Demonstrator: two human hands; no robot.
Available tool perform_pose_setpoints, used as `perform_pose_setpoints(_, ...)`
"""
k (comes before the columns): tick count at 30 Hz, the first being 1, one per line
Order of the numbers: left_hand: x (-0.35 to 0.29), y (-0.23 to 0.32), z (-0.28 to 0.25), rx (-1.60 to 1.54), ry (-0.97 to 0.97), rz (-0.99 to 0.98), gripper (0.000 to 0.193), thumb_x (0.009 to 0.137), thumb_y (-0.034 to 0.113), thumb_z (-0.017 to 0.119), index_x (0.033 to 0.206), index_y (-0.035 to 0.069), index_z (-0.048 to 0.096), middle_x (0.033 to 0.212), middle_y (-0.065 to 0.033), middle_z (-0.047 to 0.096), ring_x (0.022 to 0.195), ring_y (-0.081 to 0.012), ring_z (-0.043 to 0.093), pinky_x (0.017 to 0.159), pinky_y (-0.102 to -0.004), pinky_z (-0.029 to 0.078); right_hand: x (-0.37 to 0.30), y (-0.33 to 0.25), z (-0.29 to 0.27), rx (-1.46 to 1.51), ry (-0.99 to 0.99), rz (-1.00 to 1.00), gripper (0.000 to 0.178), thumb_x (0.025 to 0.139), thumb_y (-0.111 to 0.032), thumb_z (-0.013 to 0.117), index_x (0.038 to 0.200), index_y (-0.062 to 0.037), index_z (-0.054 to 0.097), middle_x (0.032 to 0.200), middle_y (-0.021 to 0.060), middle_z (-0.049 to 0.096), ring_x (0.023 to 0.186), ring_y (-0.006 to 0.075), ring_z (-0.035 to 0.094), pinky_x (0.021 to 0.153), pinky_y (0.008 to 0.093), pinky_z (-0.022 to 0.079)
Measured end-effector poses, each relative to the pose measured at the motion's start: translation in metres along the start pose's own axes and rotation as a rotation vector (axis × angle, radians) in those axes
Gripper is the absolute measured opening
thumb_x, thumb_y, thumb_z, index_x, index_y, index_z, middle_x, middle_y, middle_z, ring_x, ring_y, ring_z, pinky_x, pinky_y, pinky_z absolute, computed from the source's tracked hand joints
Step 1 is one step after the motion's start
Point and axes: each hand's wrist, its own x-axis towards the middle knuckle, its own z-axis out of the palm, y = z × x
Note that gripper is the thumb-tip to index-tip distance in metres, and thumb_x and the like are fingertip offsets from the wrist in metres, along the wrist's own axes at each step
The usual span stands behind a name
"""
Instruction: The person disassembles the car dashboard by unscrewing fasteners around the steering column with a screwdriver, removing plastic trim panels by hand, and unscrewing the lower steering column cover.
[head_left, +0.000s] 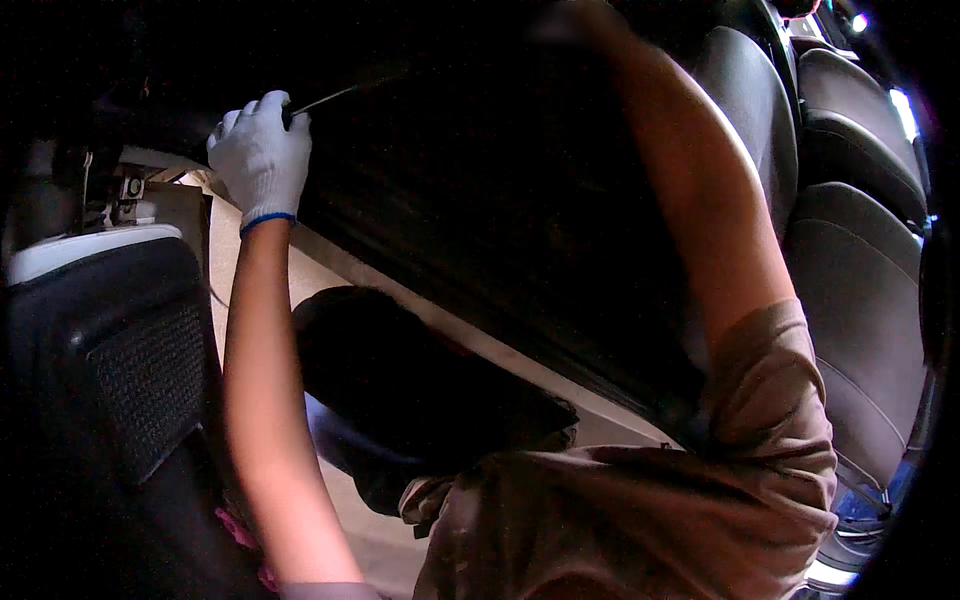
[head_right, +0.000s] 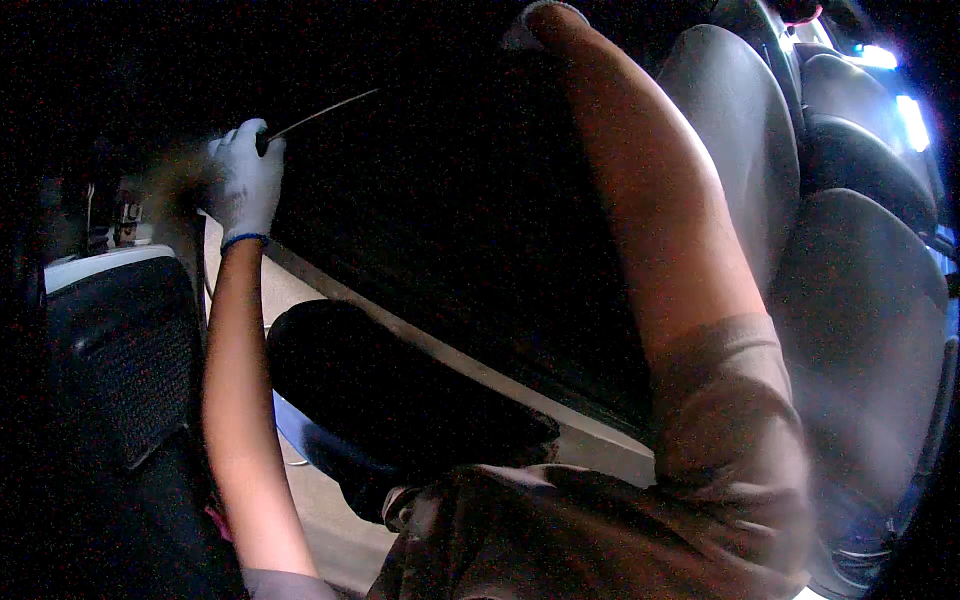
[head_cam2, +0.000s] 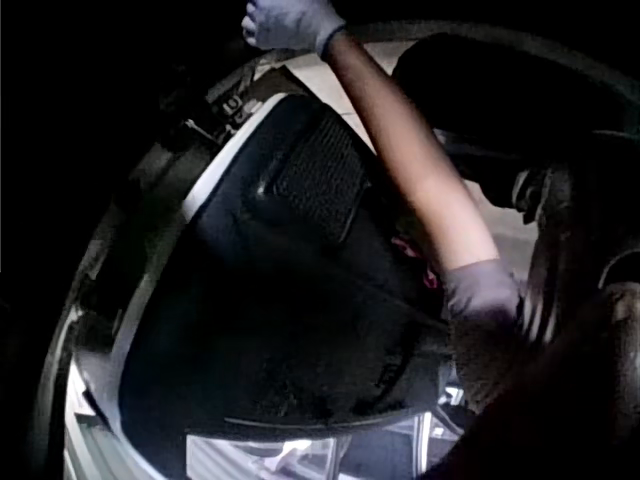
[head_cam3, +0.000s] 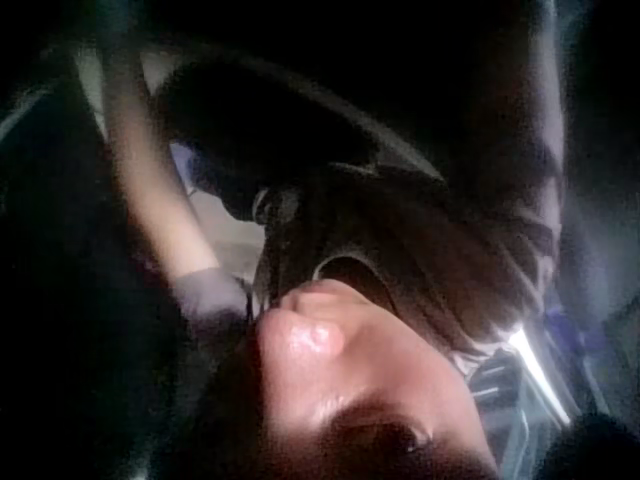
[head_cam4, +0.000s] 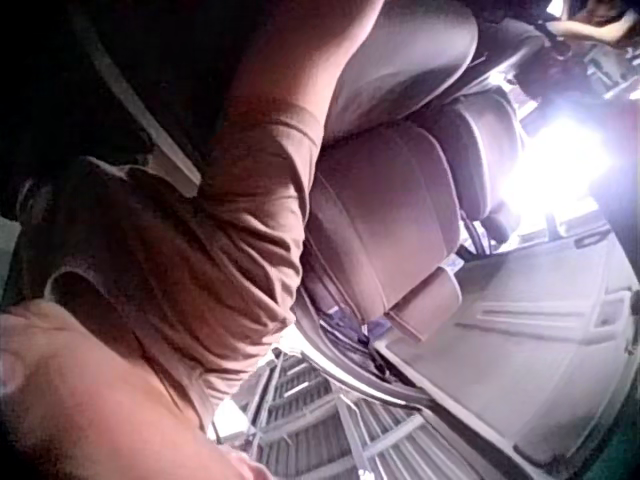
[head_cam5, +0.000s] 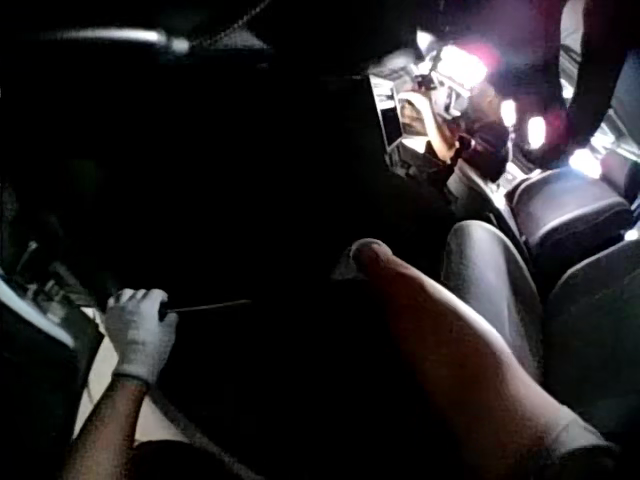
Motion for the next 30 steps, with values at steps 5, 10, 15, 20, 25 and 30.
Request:
perform_pose_setpoints(5,0.0,0.001,0.003,-0.005,-0.011,-0.02,0.027,0.086,0.032,0.074,0.107,0.016,0.074,0.1,-0.0067,0.075,0.101,-0.0298,0.066,0.09,-0.0461,0.048,0.017,0.014,0.0,0.021,0.03,-0.016,0.041,0.1,-0.039,0.053,0.122,-0.0095,0.071,0.117,0.0158,0.071,0.103,0.0309,0.069,0.09,0.047,0.055)
perform_pose_setpoints(10,-0.001,0.009,-0.002,-0.015,-0.03,-0.045,0.027,0.087,0.033,0.073,0.108,0.016,0.075,0.102,-0.0066,0.075,0.102,-0.0292,0.066,0.091,-0.0458,0.049,0.025,0.026,0.003,0.03,0.049,-0.022,0.037,0.1,-0.033,0.053,0.123,-0.0095,0.07,0.118,0.0163,0.07,0.103,0.0316,0.069,0.089,0.0461,0.055)
perform_pose_setpoints(15,-0.002,0.006,-0.007,0.009,-0.035,-0.047,0.026,0.087,0.032,0.073,0.108,0.016,0.075,0.102,-0.0068,0.075,0.101,-0.0292,0.066,0.091,-0.0459,0.049,0.05,0.012,0.009,0.026,0.071,-0.123,0.034,0.101,-0.027,0.052,0.125,-0.0095,0.07,0.118,0.0167,0.069,0.103,0.0323,0.069,0.088,0.0453,0.056)
perform_pose_setpoints(20,0.008,0.014,-0.005,-0.005,-0.005,-0.022,0.025,0.087,0.03,0.074,0.107,0.016,0.075,0.102,-0.007,0.075,0.101,-0.0297,0.066,0.091,-0.0458,0.049,0.092,0.025,0.019,-0.167,0.191,-0.353,0.032,0.101,-0.021,0.052,0.126,-0.0095,0.069,0.119,0.0171,0.069,0.103,0.033,0.069,0.088,0.0445,0.056)
perform_pose_setpoints(25,-0.002,0.003,-0.016,0.067,-0.099,-0.071,0.03,0.087,0.035,0.073,0.113,0.02,0.073,0.108,-0.003,0.073,0.107,-0.027,0.063,0.093,-0.0434,0.048,0.028,-0.062,0.007,0.287,0.267,0.135,0.042,0.093,-0.022,0.064,0.133,-0.0126,0.063,0.12,0.0161,0.07,0.109,0.0354,0.067,0.09,0.0418,0.057)
perform_pose_setpoints(30,0.008,0.015,-0.02,0.01,-0.036,-0.022,0.026,0.086,0.031,0.072,0.108,0.016,0.074,0.103,-0.0053,0.074,0.102,-0.027,0.065,0.094,-0.0451,0.047,0.009,-0.062,-0.039,-0.057,0.694,-0.2,0.027,0.096,-0.025,0.06,0.118,-0.0112,0.068,0.112,0.0122,0.069,0.104,0.0297,0.065,0.088,0.0431,0.052)
